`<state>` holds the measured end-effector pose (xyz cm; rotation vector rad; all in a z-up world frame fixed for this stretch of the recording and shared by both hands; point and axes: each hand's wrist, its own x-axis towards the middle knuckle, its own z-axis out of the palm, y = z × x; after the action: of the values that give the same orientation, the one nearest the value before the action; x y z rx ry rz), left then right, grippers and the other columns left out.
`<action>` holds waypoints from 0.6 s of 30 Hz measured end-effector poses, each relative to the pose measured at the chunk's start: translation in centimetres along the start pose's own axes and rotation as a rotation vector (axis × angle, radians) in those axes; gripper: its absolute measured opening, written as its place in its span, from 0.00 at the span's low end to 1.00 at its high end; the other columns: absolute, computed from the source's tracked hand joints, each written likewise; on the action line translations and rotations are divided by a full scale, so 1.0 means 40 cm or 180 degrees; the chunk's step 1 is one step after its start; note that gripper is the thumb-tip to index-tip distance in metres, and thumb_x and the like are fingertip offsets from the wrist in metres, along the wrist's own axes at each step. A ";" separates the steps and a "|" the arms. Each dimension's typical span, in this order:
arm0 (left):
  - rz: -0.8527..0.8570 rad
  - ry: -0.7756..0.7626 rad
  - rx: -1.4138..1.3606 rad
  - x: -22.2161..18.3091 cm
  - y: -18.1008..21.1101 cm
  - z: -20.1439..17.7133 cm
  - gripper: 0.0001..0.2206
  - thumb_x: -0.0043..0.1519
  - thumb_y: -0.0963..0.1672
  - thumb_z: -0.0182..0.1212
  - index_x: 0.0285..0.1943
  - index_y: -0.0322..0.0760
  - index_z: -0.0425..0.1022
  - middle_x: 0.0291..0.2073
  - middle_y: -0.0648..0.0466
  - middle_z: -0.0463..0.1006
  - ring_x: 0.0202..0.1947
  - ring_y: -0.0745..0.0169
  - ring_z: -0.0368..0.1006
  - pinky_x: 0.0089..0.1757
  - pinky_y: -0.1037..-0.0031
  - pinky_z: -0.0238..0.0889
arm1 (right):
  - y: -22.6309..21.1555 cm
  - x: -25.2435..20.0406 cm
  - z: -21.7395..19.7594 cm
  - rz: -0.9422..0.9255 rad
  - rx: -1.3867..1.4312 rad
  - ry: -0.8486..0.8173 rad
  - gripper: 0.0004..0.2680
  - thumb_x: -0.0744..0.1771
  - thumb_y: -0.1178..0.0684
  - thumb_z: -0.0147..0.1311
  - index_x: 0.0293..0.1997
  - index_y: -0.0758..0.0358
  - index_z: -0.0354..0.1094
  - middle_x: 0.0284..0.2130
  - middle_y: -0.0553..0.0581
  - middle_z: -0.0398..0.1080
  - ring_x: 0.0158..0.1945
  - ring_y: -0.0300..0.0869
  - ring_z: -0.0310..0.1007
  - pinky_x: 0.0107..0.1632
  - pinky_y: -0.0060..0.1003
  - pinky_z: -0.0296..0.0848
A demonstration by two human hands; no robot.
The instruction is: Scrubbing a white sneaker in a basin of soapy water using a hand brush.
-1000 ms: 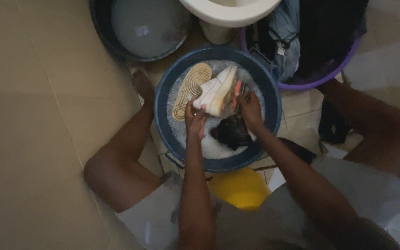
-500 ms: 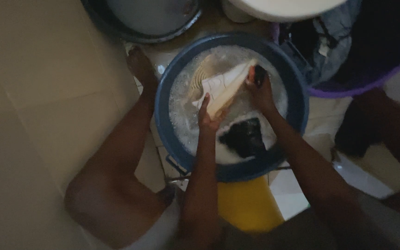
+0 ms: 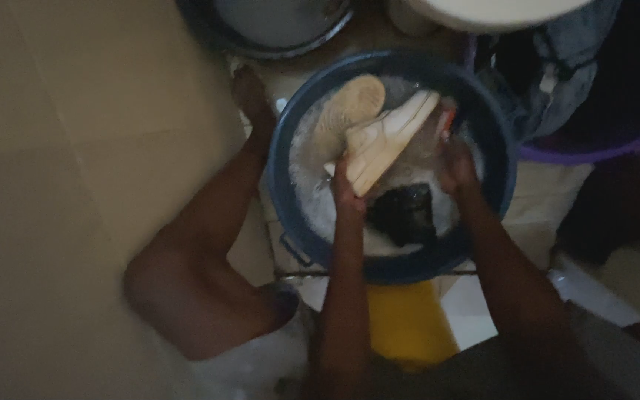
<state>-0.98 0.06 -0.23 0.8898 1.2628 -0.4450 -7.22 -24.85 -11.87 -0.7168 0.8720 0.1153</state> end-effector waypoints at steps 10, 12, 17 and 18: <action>0.0525 -0.0460 0.0188 -0.078 0.063 -0.007 0.27 0.55 0.51 0.80 0.59 0.33 0.79 0.41 0.40 0.85 0.38 0.47 0.83 0.35 0.55 0.79 | -0.104 -0.158 0.228 -0.0199 0.0475 0.0035 0.10 0.72 0.45 0.59 0.55 0.55 0.72 0.41 0.57 0.77 0.41 0.46 0.79 0.42 0.40 0.82; 0.0365 -0.0818 0.0262 0.057 0.014 0.029 0.52 0.52 0.50 0.86 0.82 0.43 0.50 0.53 0.37 0.81 0.45 0.37 0.81 0.44 0.35 0.76 | -0.234 -0.464 0.529 -0.1206 -0.5006 -0.0905 0.17 0.74 0.51 0.50 0.72 0.68 0.63 0.52 0.76 0.74 0.51 0.68 0.76 0.59 0.58 0.75; 0.0884 -0.0437 0.0625 -0.108 -0.096 0.084 0.35 0.51 0.47 0.83 0.68 0.36 0.71 0.51 0.40 0.81 0.49 0.49 0.79 0.43 0.51 0.75 | -0.074 -0.420 0.379 -0.1013 -0.4672 0.0261 0.27 0.70 0.37 0.54 0.79 0.50 0.49 0.56 0.69 0.73 0.54 0.66 0.77 0.51 0.59 0.77; 0.0854 -0.0271 0.0564 -0.213 -0.077 0.078 0.30 0.53 0.45 0.79 0.65 0.36 0.74 0.50 0.41 0.81 0.49 0.46 0.80 0.43 0.52 0.74 | -0.089 -0.386 0.360 -0.0899 -0.4975 0.0624 0.26 0.70 0.41 0.59 0.76 0.49 0.52 0.46 0.67 0.78 0.45 0.65 0.82 0.41 0.55 0.80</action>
<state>-3.66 -5.70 6.96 1.1613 1.0193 -0.3804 -6.50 -15.78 7.51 -2.3246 0.7372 0.5015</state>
